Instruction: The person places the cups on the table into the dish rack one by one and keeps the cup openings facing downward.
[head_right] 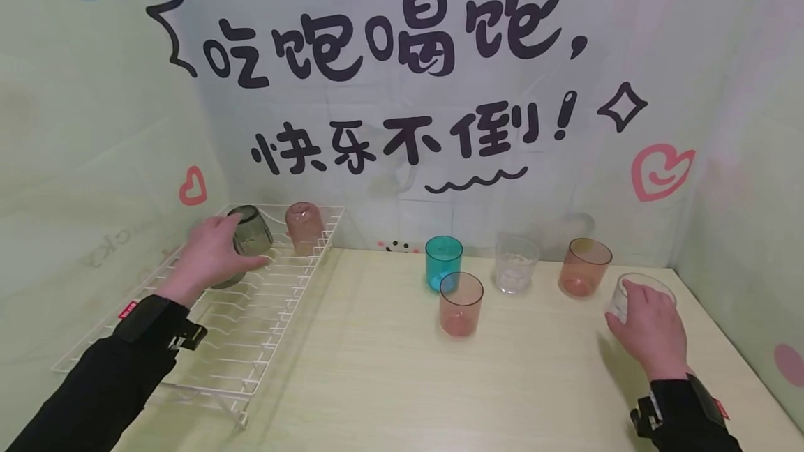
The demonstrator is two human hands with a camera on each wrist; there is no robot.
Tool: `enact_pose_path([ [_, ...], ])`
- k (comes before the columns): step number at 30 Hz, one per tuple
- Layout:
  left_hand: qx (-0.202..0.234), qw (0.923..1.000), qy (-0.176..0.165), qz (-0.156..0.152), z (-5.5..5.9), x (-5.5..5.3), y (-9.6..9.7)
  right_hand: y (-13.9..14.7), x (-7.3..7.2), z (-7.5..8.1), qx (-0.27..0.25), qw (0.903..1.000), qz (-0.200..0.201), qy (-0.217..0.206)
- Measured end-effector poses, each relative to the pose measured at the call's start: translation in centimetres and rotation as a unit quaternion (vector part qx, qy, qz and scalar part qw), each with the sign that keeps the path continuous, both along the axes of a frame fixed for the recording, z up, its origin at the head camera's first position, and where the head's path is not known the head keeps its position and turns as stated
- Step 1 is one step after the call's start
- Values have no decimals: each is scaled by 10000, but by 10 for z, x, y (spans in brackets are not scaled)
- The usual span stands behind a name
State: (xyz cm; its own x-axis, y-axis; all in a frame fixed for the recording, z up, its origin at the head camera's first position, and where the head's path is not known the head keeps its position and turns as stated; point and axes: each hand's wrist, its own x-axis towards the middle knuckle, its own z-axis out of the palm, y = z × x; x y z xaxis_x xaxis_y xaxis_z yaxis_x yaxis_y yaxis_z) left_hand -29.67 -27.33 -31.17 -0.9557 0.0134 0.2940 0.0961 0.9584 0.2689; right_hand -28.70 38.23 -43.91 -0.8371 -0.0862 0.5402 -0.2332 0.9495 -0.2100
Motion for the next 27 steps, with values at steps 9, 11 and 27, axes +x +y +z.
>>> enact_pose_path([
  [9, 52, 9996, -67, -261, 2, 7, 12, -4, 2, -2, 185, 9996, -202, -102],
  [11, 35, 9995, -32, -302, 2, 8, 15, -4, 2, -3, 269, 9994, -235, -49],
  [27, 149, 9972, 262, -682, -4, 29, 46, -7, 4, -9, 446, 9982, -325, 230],
])
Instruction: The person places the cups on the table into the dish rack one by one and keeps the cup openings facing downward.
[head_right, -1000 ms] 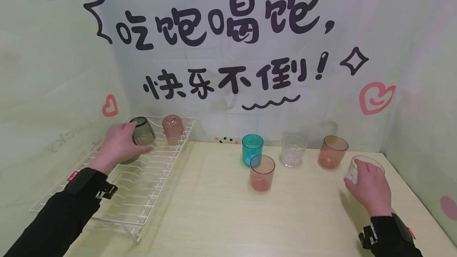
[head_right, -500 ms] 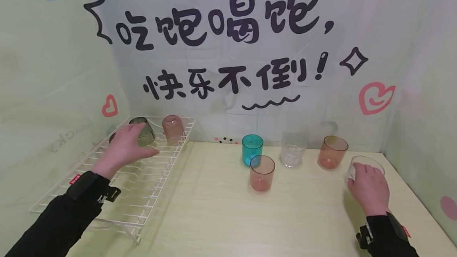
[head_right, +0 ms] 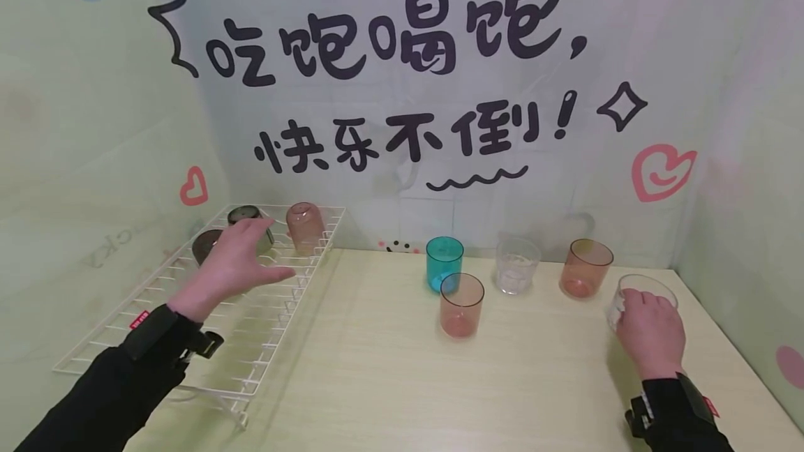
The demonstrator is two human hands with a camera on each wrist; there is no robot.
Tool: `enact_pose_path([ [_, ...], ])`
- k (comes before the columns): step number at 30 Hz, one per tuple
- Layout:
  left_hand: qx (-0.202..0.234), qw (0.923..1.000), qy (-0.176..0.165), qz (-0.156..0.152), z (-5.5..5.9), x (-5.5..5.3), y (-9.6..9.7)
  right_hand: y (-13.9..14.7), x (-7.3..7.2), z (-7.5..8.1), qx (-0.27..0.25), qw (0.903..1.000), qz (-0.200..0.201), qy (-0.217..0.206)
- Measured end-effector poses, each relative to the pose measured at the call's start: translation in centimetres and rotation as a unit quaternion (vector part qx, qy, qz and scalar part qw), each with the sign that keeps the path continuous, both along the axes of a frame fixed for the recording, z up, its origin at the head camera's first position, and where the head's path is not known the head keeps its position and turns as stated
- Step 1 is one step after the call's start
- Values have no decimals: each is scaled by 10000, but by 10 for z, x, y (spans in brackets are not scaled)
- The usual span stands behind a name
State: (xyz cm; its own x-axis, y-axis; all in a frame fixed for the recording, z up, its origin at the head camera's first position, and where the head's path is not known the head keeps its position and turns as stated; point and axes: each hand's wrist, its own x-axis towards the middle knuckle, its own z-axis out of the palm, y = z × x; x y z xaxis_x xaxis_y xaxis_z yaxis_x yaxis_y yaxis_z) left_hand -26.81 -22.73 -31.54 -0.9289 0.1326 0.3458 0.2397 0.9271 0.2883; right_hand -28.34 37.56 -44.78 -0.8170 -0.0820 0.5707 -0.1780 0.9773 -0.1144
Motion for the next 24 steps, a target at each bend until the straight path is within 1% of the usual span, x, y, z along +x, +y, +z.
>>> enact_pose_path([
  [5, 81, 9998, 23, -176, 1, 1, 8, 1, -1, -2, -27, 10000, -47, 42],
  [10, 58, 9995, -41, -313, 2, 1, 15, 2, -1, -1, -26, 9999, -82, -53],
  [14, 72, 9991, -45, -415, 6, 1, 19, 2, 0, 1, -71, 9996, -160, -220],
  [18, 177, 9986, -42, -491, 9, 1, 22, 0, 3, 4, -89, 9992, -220, -328],
  [22, 244, 9981, -105, -550, 11, 1, 25, 0, 6, 6, -96, 9990, -216, -387],
  [24, 254, 9979, -150, -583, 12, 2, 27, -1, 8, 7, -97, 9991, -221, -352],
])
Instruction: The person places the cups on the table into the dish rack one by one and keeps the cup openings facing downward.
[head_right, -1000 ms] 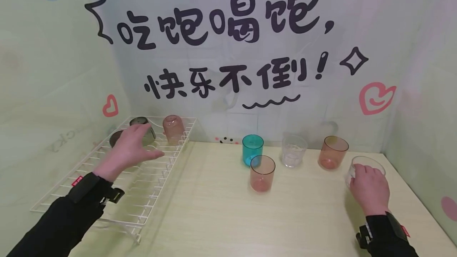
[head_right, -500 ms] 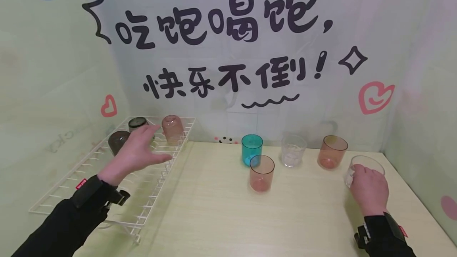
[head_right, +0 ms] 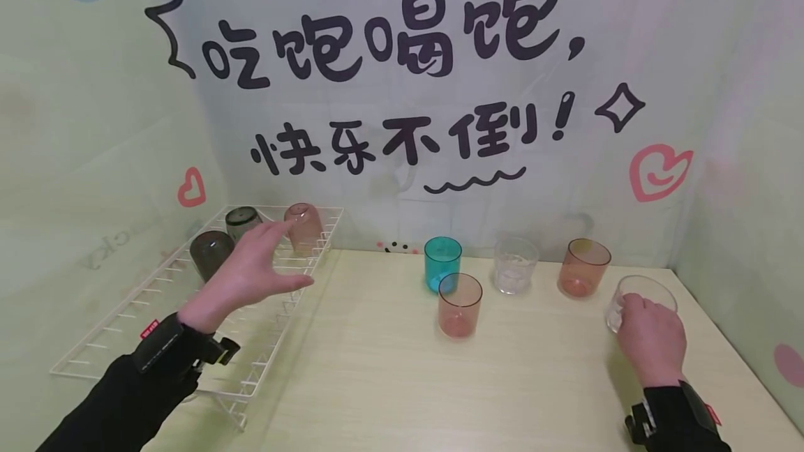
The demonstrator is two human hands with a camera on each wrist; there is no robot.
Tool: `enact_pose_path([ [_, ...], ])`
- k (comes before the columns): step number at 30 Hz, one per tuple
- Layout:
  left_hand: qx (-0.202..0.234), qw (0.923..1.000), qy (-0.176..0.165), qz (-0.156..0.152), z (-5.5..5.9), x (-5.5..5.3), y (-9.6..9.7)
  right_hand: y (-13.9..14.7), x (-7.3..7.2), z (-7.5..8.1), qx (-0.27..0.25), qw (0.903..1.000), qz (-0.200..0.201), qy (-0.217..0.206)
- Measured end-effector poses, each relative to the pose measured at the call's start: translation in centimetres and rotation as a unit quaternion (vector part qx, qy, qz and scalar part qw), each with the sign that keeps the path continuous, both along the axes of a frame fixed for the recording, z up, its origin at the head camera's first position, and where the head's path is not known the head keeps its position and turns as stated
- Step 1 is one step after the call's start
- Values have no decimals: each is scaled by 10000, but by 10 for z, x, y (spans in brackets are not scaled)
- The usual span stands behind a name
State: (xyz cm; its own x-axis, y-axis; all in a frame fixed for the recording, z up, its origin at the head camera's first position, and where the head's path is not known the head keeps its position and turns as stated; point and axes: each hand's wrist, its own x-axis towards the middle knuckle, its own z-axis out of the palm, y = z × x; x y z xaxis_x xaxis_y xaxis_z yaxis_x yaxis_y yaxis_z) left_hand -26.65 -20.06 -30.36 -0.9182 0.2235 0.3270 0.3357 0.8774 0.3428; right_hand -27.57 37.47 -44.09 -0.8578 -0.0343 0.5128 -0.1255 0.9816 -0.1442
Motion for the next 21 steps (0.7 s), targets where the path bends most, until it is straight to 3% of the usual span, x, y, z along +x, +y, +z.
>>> enact_pose_path([
  [21, 3, 9990, 60, -446, 8, 6, 28, 5, 9, -1, -170, 9998, -57, 48],
])
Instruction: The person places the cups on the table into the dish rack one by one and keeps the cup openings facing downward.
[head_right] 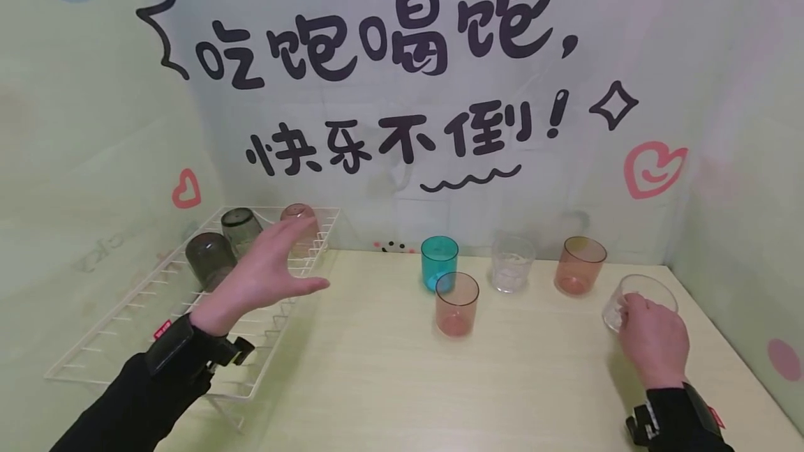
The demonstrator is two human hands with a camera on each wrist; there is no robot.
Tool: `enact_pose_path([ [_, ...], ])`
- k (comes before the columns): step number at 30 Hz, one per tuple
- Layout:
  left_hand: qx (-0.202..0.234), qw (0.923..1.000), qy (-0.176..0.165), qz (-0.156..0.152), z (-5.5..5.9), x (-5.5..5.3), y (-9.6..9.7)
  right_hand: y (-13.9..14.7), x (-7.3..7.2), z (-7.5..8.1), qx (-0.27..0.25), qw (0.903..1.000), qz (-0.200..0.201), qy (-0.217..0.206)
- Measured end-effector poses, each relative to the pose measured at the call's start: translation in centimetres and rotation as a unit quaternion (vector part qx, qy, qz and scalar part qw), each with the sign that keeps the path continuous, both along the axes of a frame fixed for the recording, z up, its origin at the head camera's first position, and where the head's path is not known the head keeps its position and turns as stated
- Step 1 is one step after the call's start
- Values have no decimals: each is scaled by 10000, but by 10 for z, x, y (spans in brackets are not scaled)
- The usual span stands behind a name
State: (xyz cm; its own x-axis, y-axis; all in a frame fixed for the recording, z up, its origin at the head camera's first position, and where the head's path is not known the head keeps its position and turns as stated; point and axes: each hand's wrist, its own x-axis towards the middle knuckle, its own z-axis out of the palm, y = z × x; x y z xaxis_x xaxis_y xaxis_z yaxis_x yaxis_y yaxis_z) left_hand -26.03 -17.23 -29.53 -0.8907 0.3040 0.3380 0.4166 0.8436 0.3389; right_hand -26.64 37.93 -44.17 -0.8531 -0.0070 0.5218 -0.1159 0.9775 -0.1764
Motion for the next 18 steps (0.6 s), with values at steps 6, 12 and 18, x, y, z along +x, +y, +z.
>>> enact_pose_path([
  [6, 125, 9998, 35, -119, 0, 2, 9, -3, 1, -1, -59, 9998, 59, 155],
  [12, 105, 9997, 131, -197, 1, 1, 14, -10, 3, 3, -127, 9987, 191, 454],
  [18, 191, 9995, 81, -222, 2, 3, 19, -27, 5, 15, -144, 9939, 474, 987],
])
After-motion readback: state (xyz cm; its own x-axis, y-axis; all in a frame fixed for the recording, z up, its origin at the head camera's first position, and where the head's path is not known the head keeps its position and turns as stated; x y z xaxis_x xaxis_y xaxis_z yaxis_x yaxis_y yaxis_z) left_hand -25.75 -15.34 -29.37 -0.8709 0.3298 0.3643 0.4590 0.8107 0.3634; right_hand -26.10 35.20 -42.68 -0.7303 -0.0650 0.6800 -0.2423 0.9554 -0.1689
